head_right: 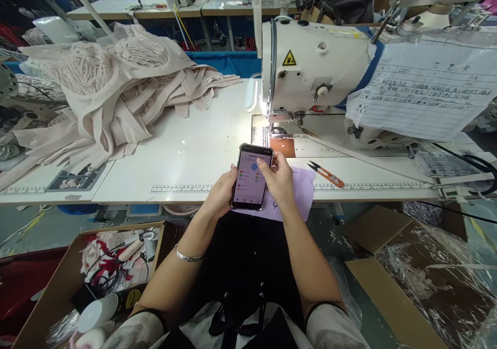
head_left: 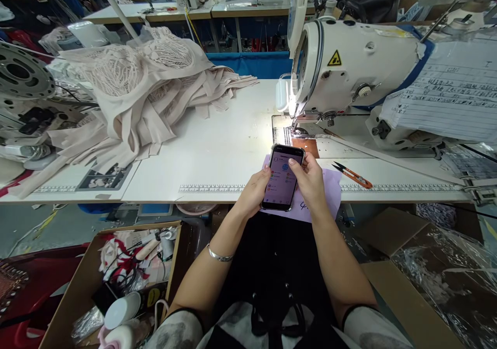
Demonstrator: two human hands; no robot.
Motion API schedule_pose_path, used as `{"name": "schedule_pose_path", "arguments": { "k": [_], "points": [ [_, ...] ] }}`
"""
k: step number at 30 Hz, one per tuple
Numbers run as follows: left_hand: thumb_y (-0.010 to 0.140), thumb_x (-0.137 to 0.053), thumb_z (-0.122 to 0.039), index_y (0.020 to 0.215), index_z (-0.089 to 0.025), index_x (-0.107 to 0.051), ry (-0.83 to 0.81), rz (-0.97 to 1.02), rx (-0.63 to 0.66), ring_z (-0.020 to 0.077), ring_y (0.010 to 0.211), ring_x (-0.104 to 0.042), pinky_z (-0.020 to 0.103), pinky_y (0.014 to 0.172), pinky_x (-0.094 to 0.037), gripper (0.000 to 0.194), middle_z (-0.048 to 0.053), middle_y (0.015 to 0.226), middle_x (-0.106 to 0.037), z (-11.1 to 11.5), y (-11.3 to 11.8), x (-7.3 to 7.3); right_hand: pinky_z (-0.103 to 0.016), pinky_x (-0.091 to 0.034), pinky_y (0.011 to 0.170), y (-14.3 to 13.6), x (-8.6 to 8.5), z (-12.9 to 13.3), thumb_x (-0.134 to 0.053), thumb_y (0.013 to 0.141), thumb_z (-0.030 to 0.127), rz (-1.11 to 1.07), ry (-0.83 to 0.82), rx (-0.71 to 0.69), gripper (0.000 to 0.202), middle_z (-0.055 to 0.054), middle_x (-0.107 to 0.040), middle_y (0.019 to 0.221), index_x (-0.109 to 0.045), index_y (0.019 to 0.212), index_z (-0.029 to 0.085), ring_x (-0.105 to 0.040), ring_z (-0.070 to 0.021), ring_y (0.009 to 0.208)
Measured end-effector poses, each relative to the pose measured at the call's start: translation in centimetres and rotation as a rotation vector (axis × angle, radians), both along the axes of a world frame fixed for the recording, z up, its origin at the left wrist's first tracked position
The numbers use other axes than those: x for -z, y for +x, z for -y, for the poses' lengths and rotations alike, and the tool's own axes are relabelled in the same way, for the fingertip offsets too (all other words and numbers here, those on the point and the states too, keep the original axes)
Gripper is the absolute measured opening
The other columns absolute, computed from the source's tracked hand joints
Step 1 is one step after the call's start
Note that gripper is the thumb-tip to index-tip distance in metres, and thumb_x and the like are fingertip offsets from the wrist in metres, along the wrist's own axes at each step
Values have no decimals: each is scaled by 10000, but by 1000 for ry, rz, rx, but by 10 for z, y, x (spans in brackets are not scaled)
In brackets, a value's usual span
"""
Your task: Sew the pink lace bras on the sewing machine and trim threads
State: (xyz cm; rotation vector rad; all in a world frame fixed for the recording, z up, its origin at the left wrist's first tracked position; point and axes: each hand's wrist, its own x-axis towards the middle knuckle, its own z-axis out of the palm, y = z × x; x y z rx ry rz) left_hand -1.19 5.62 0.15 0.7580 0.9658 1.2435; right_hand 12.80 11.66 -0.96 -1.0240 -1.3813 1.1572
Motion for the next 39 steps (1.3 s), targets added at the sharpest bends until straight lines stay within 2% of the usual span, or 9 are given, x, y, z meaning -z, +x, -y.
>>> {"name": "schedule_pose_path", "arguments": {
  "k": [5,10,20,26,39],
  "points": [
    [919,-590,-683,1090,-175,-789,-2,-2,-18,335,1153,-699,429,969,-584,572,121,1068,-790,0,-1,7,-287,-443,633,2,1,0,-578,905,651,0,20,28,423,11,-556,756,-521,824,239,-535,-157,708],
    [924,-588,-677,1104,-169,-783,-17,-5,-44,333,1155,-698,439,978,-582,573,120,1063,-792,-1,-1,10,-278,-391,581,4,1,1,-550,920,677,22,12,19,454,23,-502,705,-505,795,243,-471,-151,651],
    [903,-606,-690,1057,-163,-783,-48,29,-34,338,1134,-708,427,919,-605,577,121,1055,-793,1,1,-4,-277,-388,590,3,5,-1,-533,926,699,23,57,33,480,23,-485,704,-521,787,240,-460,-148,657],
    [877,-633,-703,1045,-168,-788,-64,31,-60,326,1095,-722,397,867,-617,581,115,1042,-796,0,1,0,-280,-390,595,3,5,0,-537,930,686,16,56,15,457,23,-495,716,-552,818,243,-459,-151,664],
    [959,-536,-665,1149,-156,-747,-43,9,-23,316,1147,-703,390,856,-624,583,136,1175,-765,0,-1,3,-281,-399,643,4,5,-1,-535,938,663,19,57,8,448,25,-527,731,-553,821,231,-484,-142,681]
  ]
}}
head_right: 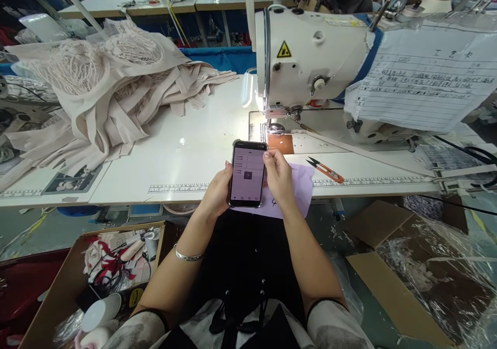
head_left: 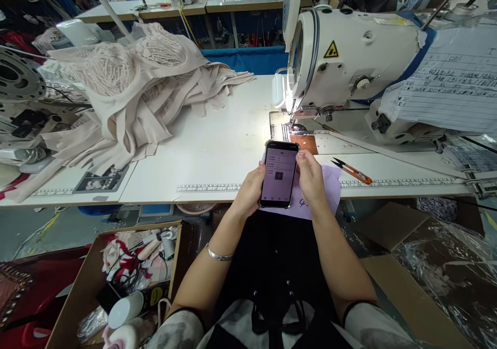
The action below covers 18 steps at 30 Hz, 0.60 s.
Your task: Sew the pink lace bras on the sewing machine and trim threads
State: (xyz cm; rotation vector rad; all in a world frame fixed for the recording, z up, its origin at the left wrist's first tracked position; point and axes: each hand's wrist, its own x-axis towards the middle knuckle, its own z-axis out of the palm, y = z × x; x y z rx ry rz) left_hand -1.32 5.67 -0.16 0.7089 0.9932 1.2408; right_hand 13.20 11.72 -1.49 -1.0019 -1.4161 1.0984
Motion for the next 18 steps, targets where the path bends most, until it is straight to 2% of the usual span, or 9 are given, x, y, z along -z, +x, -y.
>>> {"name": "schedule_pose_path", "arguments": {
  "k": [18],
  "points": [
    [1006,-490,-599,1132,-160,-766,-2,9,-17,329,1156,-703,408,876,-625,534,140,1149,-770,-1,0,1,-274,-397,654,0,-3,1,-534,941,657,2,0,-12,451,33,-522,730,-534,812,225,-475,-131,682]
  ]
}}
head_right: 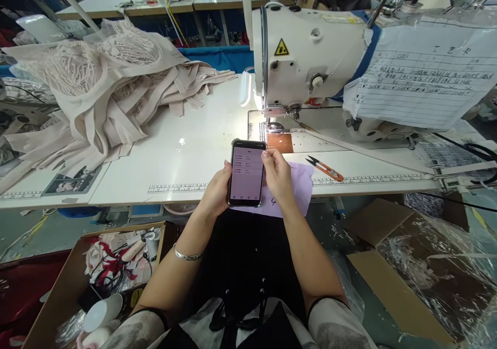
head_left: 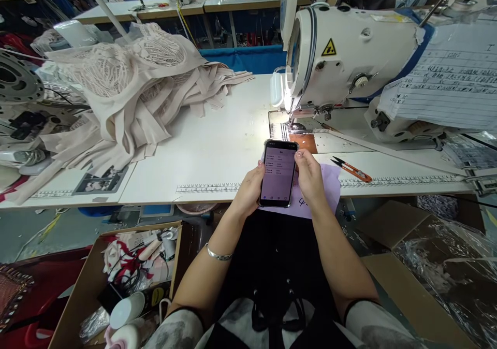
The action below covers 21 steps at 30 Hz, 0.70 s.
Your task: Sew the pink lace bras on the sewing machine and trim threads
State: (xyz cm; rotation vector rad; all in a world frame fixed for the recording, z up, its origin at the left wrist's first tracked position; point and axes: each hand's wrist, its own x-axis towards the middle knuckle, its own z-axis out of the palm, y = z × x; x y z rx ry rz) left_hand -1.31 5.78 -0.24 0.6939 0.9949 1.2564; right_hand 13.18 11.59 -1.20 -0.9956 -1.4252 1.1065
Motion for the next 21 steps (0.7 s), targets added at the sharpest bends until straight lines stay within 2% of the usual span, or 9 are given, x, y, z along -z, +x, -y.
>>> {"name": "schedule_pose_path", "arguments": {
  "k": [9,16,21],
  "points": [
    [982,-503,-642,1135,-160,-760,22,-11,23,329,1146,-706,416,872,-626,566,141,1161,-768,1,0,0,-271,-392,636,0,1,0,-519,948,658,4,2,12,456,31,-491,727,-520,788,231,-452,-133,666],
    [941,-563,-670,1120,-157,-753,4,-23,60,319,1090,-731,435,938,-602,576,129,1169,-770,2,-1,-3,-266,-430,565,-1,5,-1,-508,959,636,-88,-61,20,418,29,-486,692,-523,792,253,-503,-150,626],
    [913,-571,-713,1113,-150,-753,28,-45,48,341,1178,-691,444,958,-596,625,138,1177,-766,1,0,-3,-256,-375,546,-1,4,-2,-562,918,674,-77,-39,45,466,44,-428,654,-499,758,242,-425,-129,588]
  ]
}}
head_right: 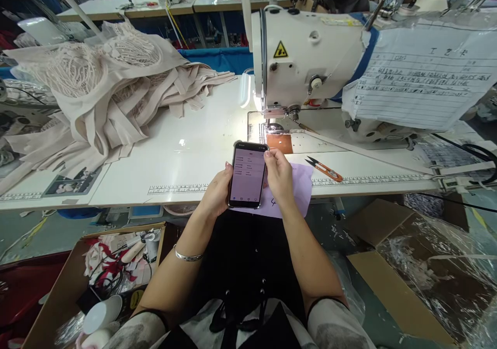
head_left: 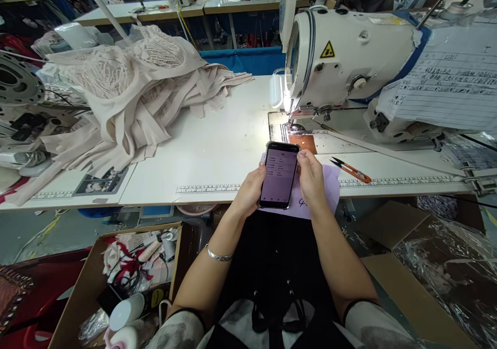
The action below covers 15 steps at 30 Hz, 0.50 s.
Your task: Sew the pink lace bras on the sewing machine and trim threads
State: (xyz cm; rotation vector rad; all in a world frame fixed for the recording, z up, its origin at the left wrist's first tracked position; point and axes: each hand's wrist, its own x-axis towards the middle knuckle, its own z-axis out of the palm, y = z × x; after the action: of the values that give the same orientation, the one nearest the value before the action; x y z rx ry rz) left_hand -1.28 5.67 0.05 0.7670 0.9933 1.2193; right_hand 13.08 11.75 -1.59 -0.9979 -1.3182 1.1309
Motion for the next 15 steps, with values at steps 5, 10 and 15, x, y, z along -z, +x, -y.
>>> {"name": "schedule_pose_path", "arguments": {
  "k": [5,10,15],
  "points": [
    [900,-575,-727,1079,-154,-777,11,-14,-7,360,1185,-685,460,949,-602,634,139,1124,-779,0,0,1,-257,-336,565,0,-2,0,-581,907,662,38,-8,11,460,51,-410,660,-495,762,233,-382,-122,604],
    [910,-599,-687,1057,-168,-795,27,24,-16,359,1183,-686,457,969,-594,574,132,1090,-786,0,0,2,-270,-357,588,0,1,-1,-566,926,637,50,-6,21,441,44,-434,678,-509,761,232,-413,-129,625],
    [1004,-506,-599,1116,-130,-763,-21,123,-108,321,1191,-689,441,1025,-562,547,144,1105,-782,0,4,4,-340,-519,817,4,5,-1,-553,940,642,14,40,-97,411,-37,-645,1006,-594,1045,247,-617,-192,919]
  ]
}}
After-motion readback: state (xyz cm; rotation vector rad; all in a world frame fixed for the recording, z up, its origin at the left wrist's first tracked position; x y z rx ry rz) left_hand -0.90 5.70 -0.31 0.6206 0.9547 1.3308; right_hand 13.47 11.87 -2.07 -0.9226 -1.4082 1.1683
